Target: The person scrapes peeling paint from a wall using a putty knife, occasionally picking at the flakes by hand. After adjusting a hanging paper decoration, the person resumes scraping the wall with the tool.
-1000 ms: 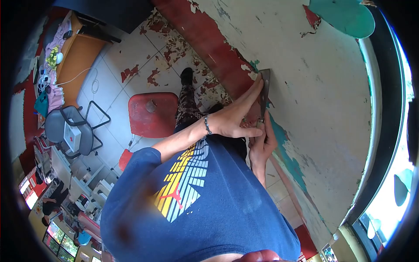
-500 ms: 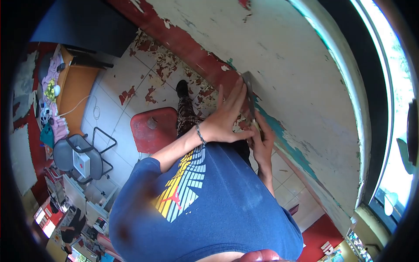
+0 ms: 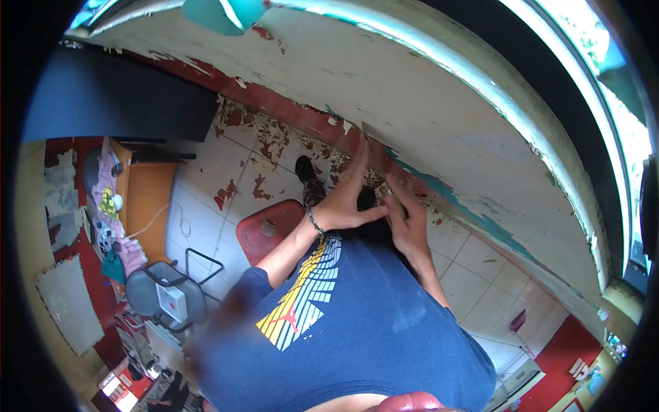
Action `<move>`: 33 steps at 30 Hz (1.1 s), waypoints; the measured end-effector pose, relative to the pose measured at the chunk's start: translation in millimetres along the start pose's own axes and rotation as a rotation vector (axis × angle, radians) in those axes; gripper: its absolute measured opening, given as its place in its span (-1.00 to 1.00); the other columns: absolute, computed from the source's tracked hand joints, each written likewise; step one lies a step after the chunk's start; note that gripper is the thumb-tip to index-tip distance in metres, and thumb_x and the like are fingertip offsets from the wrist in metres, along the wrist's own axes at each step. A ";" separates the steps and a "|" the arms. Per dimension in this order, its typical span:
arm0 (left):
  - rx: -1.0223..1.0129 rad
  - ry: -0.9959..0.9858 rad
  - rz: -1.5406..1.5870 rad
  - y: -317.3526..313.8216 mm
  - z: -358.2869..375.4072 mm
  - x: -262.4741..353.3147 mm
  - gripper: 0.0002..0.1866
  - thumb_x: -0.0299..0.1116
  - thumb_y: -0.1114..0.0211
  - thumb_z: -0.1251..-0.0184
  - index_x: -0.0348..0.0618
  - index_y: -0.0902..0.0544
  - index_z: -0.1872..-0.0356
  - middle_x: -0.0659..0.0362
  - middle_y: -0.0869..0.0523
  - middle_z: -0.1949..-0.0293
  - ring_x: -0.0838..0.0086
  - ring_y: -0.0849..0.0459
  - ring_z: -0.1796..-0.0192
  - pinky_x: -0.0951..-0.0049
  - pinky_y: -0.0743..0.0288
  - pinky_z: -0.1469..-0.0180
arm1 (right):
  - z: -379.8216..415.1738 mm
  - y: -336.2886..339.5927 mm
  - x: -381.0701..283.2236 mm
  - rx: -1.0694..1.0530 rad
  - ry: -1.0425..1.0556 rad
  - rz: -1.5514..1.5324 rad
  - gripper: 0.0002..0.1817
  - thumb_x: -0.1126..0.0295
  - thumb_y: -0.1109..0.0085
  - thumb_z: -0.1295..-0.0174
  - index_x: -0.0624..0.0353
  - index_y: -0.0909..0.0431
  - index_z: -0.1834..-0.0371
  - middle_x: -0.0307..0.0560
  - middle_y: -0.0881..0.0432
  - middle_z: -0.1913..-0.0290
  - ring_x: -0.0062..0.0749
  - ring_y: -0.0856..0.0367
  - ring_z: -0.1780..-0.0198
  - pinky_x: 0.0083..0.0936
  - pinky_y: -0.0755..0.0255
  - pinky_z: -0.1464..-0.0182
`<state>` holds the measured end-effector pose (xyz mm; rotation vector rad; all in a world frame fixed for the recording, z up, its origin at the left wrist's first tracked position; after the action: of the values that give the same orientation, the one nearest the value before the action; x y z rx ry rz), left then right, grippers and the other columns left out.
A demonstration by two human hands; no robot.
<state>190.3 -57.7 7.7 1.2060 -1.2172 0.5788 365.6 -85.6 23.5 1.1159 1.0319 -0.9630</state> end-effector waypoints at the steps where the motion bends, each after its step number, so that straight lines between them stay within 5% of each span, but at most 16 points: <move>1: -0.038 0.020 0.030 -5.1 1.3 4.9 0.34 -0.14 -0.50 -0.13 -0.34 0.46 -0.58 -0.22 0.46 -0.62 0.07 0.38 -0.68 0.11 0.31 -0.64 | 4.3 2.8 -0.7 0.035 0.084 0.069 -0.59 0.49 -0.15 -0.40 0.23 -0.56 -0.31 0.11 -0.72 0.18 -0.31 -0.64 0.23 -0.42 -0.50 0.00; 9: 0.030 0.125 0.230 -12.4 1.9 -35.2 0.34 -0.15 -0.47 -0.15 -0.37 0.51 -0.56 -0.24 0.51 -0.61 0.08 0.42 -0.68 0.19 0.37 -0.64 | -12.9 -7.5 -8.4 0.009 0.121 0.070 -0.60 0.54 -0.09 -0.40 0.23 -0.57 -0.30 0.21 -0.71 0.10 -0.06 -0.69 0.09 -0.27 -0.49 -0.08; 13: -0.135 0.074 0.086 -14.4 5.7 -24.0 0.31 -0.17 -0.45 -0.17 -0.36 0.48 -0.57 -0.22 0.47 -0.63 0.10 0.43 -0.68 0.21 0.38 -0.64 | 7.7 5.9 1.4 0.028 0.076 0.118 -0.59 0.53 -0.09 -0.40 0.20 -0.56 -0.32 0.24 -0.71 0.06 0.03 -0.70 0.10 -0.21 -0.52 -0.06; 19: 0.103 0.092 0.451 -12.1 0.3 -43.3 0.26 -0.13 -0.40 -0.24 -0.32 0.47 -0.58 -0.23 0.37 -0.64 0.10 0.36 -0.68 0.17 0.34 -0.63 | -20.1 -19.6 9.9 0.061 0.202 0.066 -0.60 0.51 -0.13 -0.40 0.21 -0.58 -0.29 0.19 -0.70 0.14 0.00 -0.70 0.14 -0.28 -0.53 -0.01; 24: -0.110 0.030 0.244 -15.4 9.5 -27.1 0.31 -0.06 -0.46 -0.15 -0.30 0.41 -0.60 -0.19 0.38 -0.64 0.11 0.34 -0.68 0.14 0.28 -0.63 | 2.7 4.6 0.0 0.105 0.219 0.122 -0.62 0.51 -0.12 -0.39 0.24 -0.59 -0.26 0.17 -0.68 0.19 0.02 -0.68 0.20 -0.27 -0.53 0.06; 30: 0.070 0.032 0.406 -17.1 4.2 -41.1 0.27 -0.08 -0.42 -0.17 -0.33 0.37 -0.61 -0.16 0.38 -0.65 0.14 0.35 -0.69 0.16 0.30 -0.63 | -11.9 -6.4 -1.2 0.114 0.237 0.049 -0.63 0.50 -0.12 -0.39 0.20 -0.60 -0.26 0.17 -0.67 0.20 0.03 -0.68 0.22 -0.24 -0.53 0.11; 33: -0.011 0.043 0.372 -7.7 11.1 -49.9 0.28 -0.09 -0.41 -0.18 -0.31 0.42 -0.60 -0.15 0.39 -0.65 0.16 0.35 -0.69 0.16 0.31 -0.63 | -13.2 -13.3 3.7 -0.008 0.166 0.087 -0.63 0.49 -0.13 -0.39 0.20 -0.61 -0.25 0.21 -0.69 0.18 0.03 -0.70 0.19 -0.23 -0.54 0.11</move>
<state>177.0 -58.1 -42.3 0.9568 -1.4164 0.8662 351.8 -75.2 15.2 1.2403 1.1101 -0.8061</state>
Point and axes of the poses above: each hand's wrist, its own z-axis away from the middle knuckle, its own y-axis out of the back of the hand, x = y × z, the point moved 2 cm from there along -z, towards the middle knuckle
